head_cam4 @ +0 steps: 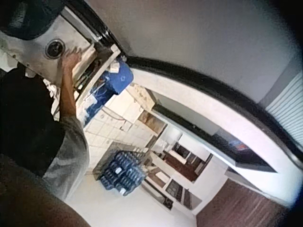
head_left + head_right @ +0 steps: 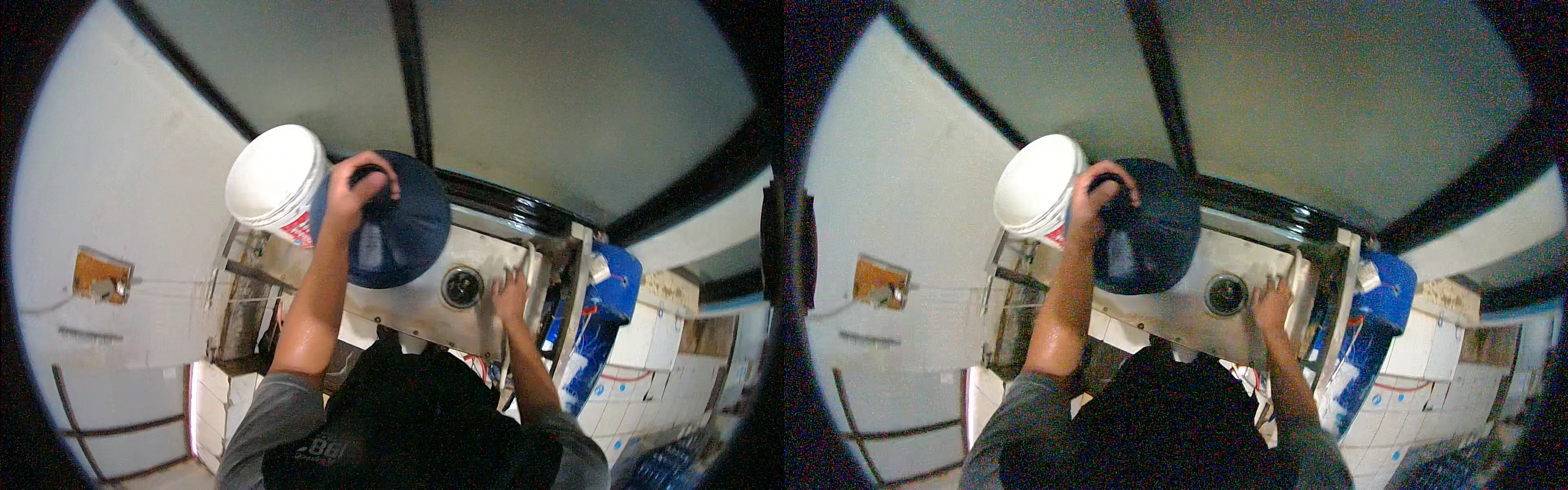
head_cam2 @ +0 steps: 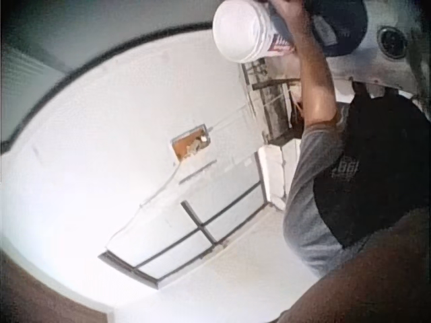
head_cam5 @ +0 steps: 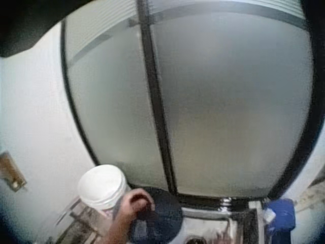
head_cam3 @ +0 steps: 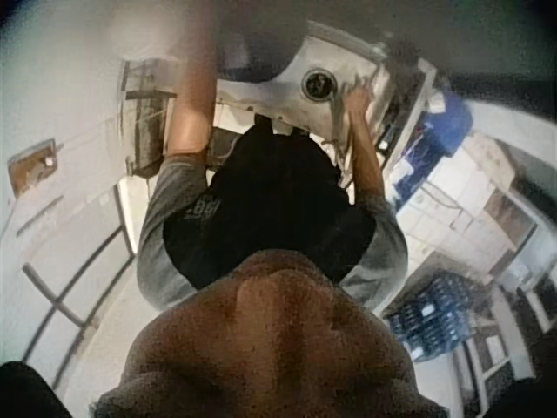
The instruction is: The person washes a large blue water bottle by rinsing it with a hose, placing it on a cleaning apparatus, and wiping the exterior with a sponge and their hands.
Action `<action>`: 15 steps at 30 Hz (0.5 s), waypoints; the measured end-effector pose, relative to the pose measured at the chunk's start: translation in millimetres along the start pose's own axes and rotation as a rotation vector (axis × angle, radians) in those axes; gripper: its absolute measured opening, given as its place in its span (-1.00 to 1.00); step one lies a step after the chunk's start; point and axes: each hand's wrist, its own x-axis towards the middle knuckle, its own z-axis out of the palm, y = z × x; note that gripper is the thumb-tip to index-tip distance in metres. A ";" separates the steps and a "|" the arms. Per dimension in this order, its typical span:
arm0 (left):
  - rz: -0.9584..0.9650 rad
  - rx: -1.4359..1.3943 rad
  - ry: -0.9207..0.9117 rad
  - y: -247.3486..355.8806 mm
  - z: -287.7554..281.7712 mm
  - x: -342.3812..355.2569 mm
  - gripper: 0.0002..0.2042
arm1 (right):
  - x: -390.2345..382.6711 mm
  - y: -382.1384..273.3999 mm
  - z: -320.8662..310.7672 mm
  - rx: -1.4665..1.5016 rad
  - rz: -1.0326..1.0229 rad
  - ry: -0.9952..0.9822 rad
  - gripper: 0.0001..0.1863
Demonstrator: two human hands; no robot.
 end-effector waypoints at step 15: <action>0.351 0.694 -0.091 17.4 -17.5 -45.5 -0.21 | 4.8 -285.7 -172.5 0.995 -0.576 0.242 0.01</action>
